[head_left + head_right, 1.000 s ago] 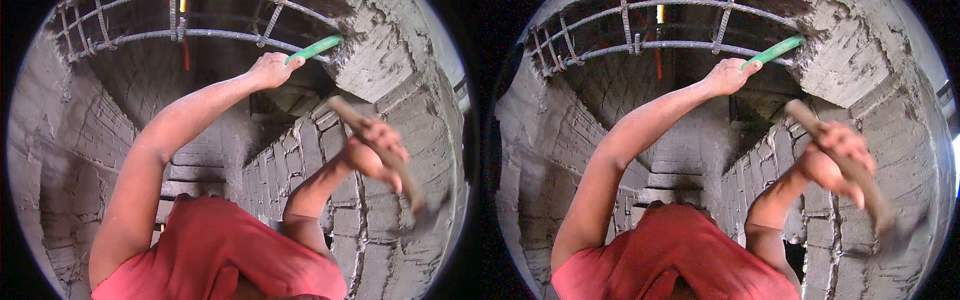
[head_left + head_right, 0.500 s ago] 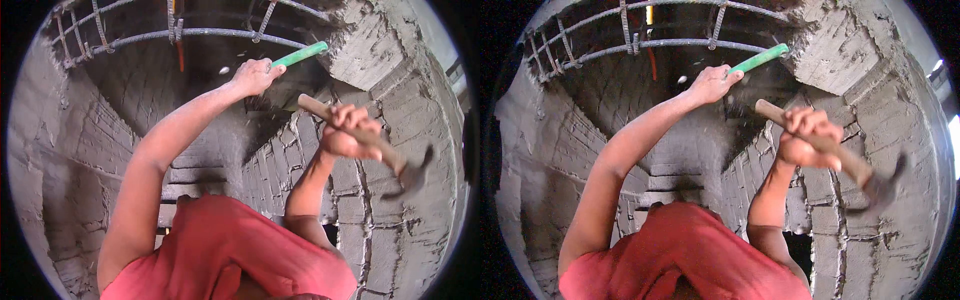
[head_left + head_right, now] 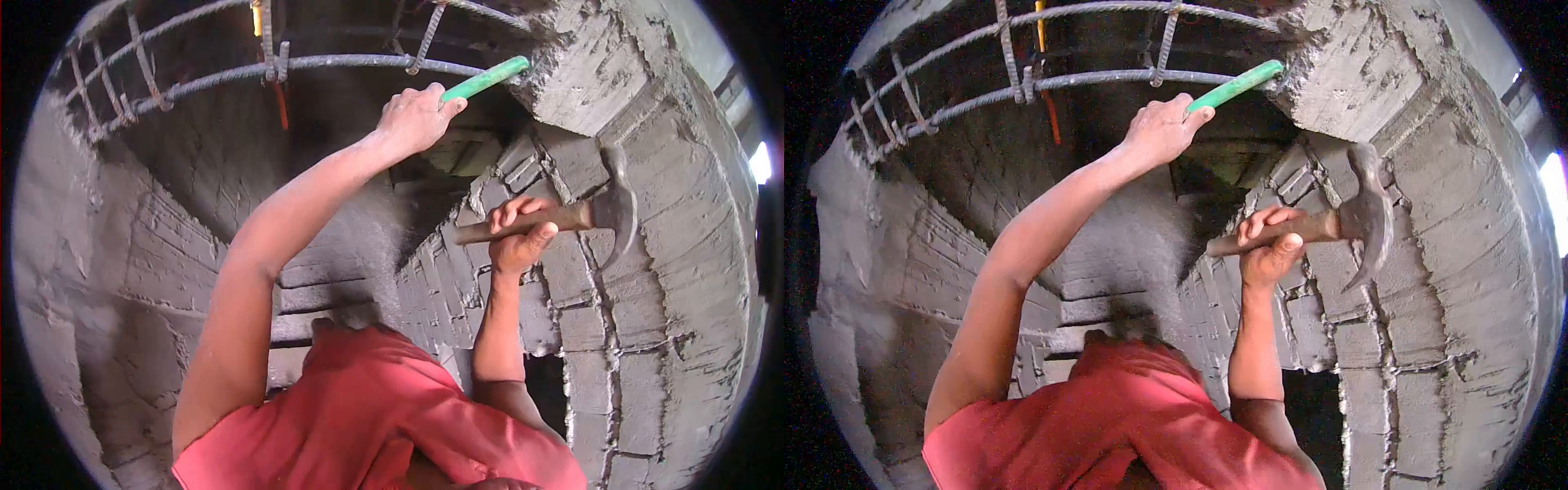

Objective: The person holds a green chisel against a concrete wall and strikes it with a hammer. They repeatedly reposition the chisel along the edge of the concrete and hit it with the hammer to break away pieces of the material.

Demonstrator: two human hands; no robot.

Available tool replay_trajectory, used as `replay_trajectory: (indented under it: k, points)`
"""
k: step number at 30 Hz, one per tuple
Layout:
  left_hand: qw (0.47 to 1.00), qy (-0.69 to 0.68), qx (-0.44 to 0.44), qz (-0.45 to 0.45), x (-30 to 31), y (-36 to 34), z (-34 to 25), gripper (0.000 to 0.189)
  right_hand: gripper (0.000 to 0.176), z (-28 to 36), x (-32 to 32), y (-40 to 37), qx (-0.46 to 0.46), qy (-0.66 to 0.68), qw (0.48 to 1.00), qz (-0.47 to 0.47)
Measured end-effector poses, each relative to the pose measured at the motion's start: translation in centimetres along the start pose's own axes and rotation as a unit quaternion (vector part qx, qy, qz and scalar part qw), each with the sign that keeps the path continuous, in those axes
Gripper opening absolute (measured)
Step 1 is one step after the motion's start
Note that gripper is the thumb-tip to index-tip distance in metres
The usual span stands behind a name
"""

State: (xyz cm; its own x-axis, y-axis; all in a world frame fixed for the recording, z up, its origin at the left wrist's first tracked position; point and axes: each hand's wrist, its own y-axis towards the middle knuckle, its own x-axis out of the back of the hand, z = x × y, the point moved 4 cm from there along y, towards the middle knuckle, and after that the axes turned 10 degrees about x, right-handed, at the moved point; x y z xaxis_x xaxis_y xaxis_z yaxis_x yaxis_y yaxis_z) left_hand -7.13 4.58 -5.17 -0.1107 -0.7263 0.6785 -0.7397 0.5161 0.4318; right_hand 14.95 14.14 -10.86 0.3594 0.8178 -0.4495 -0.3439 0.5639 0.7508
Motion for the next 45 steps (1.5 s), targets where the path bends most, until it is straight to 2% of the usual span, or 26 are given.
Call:
replay_trajectory:
  k: [3, 6, 10, 12, 15, 17, 21, 25, 27, 31, 37, 39, 43, 45]
  points:
    - [0.999, 0.048, -0.013, -0.013, 3.1, -0.7, -2.3, 0.047, 0.059, -1.4, -0.6, -0.5, -0.014, -0.007, 1.000, -0.020]
    - [0.993, 0.112, -0.037, -0.032, 4.5, 0.1, -3.3, 0.048, 0.056, -3.3, -2.4, -0.5, 0.001, 0.113, 0.992, -0.061]
    - [0.987, 0.132, -0.083, -0.022, 5.0, 0.7, -3.6, 0.047, 0.059, -5.1, -4.9, 0.5, 0.031, 0.191, 0.979, -0.070]
    - [0.968, 0.237, -0.069, -0.052, 5.7, 0.3, -5.0, 0.044, 0.059, -5.7, -5.7, 1.2, 0.048, 0.192, 0.976, -0.092]
    - [0.945, 0.315, -0.040, -0.083, 7.7, -0.1, -7.4, 0.043, 0.058, -6.1, -6.0, 2.4, 0.058, 0.222, 0.966, -0.115]
    - [0.931, 0.343, -0.064, -0.102, 8.7, 0.2, -8.2, 0.044, 0.058, -6.0, -6.3, 3.2, 0.054, 0.252, 0.958, -0.129]
    - [0.885, 0.416, -0.106, -0.180, 10.6, 0.9, -9.3, 0.051, 0.058, -6.5, -7.4, 5.0, 0.007, 0.339, 0.916, -0.215]
    - [0.874, 0.421, -0.158, -0.184, 10.8, 1.8, -8.5, 0.053, 0.056, -7.1, -8.5, 5.7, -0.064, 0.369, 0.893, -0.251]
    - [0.864, 0.421, -0.184, -0.204, 10.9, 1.2, -8.4, 0.053, 0.056, -7.2, -8.8, 5.6, -0.041, 0.351, 0.906, -0.233]
    - [0.869, 0.383, -0.237, -0.204, 10.9, 0.8, -7.7, 0.049, 0.057, -6.2, -10.2, 5.4, -0.024, 0.381, 0.885, -0.266]
    - [0.865, 0.373, -0.282, -0.184, 11.8, 1.4, -8.4, 0.043, 0.060, -7.9, -12.5, 5.6, -0.064, 0.395, 0.867, -0.295]
    - [0.865, 0.378, -0.282, -0.171, 12.0, 1.8, -8.2, 0.046, 0.060, -8.7, -13.0, 5.2, -0.083, 0.393, 0.857, -0.323]
    - [0.861, 0.378, -0.292, -0.176, 11.8, 2.1, -8.3, 0.050, 0.056, -10.0, -13.6, 5.2, -0.056, 0.386, 0.853, -0.347]
    - [0.862, 0.400, -0.259, -0.174, 11.6, 2.3, -8.2, 0.052, 0.054, -10.3, -13.3, 5.8, -0.052, 0.379, 0.860, -0.337]
